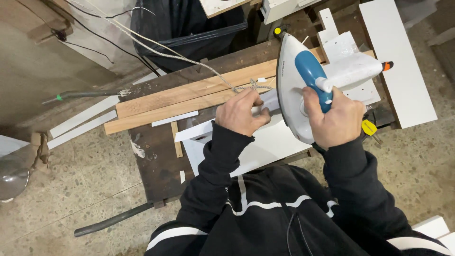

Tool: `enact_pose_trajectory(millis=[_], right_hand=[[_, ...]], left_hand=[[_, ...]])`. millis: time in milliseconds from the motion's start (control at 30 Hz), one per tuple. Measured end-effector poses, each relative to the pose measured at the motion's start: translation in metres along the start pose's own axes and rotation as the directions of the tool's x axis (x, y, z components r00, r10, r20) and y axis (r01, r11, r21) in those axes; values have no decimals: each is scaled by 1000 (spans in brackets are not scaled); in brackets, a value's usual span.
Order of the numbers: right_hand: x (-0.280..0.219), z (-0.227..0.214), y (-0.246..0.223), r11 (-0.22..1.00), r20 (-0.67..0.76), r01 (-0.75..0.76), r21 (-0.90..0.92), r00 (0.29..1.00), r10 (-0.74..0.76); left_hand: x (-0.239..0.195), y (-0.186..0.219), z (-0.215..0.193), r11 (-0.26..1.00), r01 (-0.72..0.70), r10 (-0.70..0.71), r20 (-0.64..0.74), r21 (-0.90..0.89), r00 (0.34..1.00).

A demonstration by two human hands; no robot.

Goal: Apply adhesive edging to the exposed sides of white furniture panels using a clothes iron.

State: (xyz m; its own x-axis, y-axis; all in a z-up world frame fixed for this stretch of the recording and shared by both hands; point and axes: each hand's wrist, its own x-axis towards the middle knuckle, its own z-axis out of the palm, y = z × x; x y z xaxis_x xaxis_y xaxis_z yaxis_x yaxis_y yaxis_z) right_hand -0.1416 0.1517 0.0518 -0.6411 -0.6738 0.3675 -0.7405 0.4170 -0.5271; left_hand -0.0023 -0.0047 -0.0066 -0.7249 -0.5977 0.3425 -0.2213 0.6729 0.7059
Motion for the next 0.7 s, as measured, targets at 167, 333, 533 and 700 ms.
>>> enact_pose_trajectory(millis=[167, 333, 533, 700], right_hand=[[9, -13, 56, 981, 31, -160, -111, 986, 164], [5, -17, 69, 988, -80, -114, -100, 991, 106], [-4, -1, 7, 995, -26, -28, -94, 999, 25], [-5, -1, -20, 998, 26, -48, 37, 999, 47]], left_hand=[[2, -1, 2, 999, -6, 6, -23, 37, 1000], [0, -2, 3, 1000, -12, 13, -17, 20, 1000], [-3, 5, 0, 1000, -3, 3, 5, 14, 1000], [-7, 7, -2, 1000, -7, 7, 14, -5, 1000]])
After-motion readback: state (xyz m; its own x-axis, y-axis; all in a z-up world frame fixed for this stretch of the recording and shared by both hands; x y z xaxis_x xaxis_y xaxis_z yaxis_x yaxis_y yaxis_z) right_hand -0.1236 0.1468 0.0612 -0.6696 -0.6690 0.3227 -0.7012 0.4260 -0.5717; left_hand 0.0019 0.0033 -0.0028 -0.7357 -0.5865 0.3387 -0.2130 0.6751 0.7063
